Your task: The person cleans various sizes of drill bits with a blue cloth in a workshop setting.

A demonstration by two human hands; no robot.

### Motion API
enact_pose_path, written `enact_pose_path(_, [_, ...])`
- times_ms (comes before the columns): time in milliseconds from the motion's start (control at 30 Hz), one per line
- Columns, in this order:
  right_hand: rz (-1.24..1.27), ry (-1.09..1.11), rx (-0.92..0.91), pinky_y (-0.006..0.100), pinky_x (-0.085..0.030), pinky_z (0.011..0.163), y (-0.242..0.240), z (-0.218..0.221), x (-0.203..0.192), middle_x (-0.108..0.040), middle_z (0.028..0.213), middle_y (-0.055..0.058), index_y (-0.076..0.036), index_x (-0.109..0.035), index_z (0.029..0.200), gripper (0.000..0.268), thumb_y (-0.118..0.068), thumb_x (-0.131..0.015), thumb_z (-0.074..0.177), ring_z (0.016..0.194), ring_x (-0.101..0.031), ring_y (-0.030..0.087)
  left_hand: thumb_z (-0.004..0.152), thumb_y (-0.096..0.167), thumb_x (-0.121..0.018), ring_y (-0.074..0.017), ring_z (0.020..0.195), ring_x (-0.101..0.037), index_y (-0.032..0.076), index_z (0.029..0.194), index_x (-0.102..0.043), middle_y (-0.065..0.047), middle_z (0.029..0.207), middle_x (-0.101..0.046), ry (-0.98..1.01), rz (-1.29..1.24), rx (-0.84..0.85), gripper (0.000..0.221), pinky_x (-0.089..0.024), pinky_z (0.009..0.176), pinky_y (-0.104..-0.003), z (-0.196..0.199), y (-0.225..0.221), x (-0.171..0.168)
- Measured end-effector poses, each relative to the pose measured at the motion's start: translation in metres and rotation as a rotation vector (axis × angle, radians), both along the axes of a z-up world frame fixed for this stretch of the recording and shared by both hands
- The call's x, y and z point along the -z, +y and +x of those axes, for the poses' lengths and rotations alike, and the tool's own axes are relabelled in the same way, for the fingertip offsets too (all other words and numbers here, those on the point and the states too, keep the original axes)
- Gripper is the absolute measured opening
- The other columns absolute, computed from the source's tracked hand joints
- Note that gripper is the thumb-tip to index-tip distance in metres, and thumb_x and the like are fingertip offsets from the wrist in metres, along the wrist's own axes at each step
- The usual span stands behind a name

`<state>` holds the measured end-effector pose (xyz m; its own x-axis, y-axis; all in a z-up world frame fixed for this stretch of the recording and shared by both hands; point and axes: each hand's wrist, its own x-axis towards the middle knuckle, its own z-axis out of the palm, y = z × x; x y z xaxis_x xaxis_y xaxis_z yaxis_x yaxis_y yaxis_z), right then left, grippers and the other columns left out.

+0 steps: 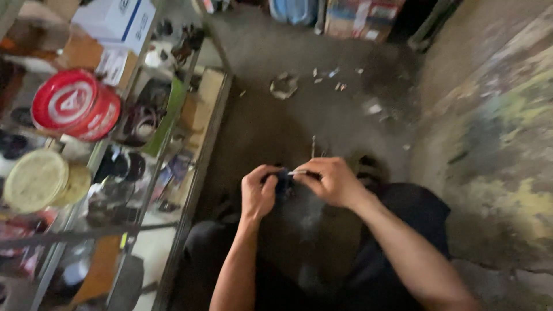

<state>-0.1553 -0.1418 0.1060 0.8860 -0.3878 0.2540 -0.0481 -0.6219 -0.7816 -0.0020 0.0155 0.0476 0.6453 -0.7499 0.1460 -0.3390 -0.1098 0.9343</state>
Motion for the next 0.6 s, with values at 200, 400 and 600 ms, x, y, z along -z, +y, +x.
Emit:
enact_pose_path(200, [-0.102,-0.145,-0.055,0.039,-0.055,0.079,-0.006,-0.003,0.003,-0.075,0.095,0.007,-0.007,-0.076,0.111,0.020,-0.015,-0.073,0.093,0.090,-0.070,0.028,0.087,0.002,-0.056,-0.0199,0.067,-0.063,-0.001,0.103,-0.078,-0.013,0.081,-0.073,0.335,0.187,-0.103,0.027,-0.052,0.064,-0.033,0.004,-0.010,-0.011])
enact_pose_path(400, [0.120,0.128,0.045,0.037,-0.058,0.072,-0.006,-0.001,-0.020,-0.074,0.092,0.008,-0.008,-0.073,0.115,0.029,-0.025,-0.072,0.091,0.079,-0.074,0.025,0.083,0.001,-0.058,-0.0165,0.076,-0.071,-0.003,0.099,-0.076,-0.011,0.084,-0.077,0.062,-0.005,-0.089,0.025,-0.056,0.073,-0.029,0.002,-0.007,0.004])
enact_pose_path(600, [-0.020,0.005,-0.040,0.037,-0.057,0.078,-0.009,-0.001,0.026,-0.077,0.095,0.009,-0.008,-0.078,0.100,0.018,-0.024,-0.071,0.095,0.088,-0.074,0.028,0.080,0.001,-0.061,-0.0176,0.087,-0.075,-0.001,0.100,-0.077,-0.014,0.094,-0.078,-0.146,0.011,-0.047,0.026,-0.058,0.081,-0.029,-0.007,-0.010,-0.013])
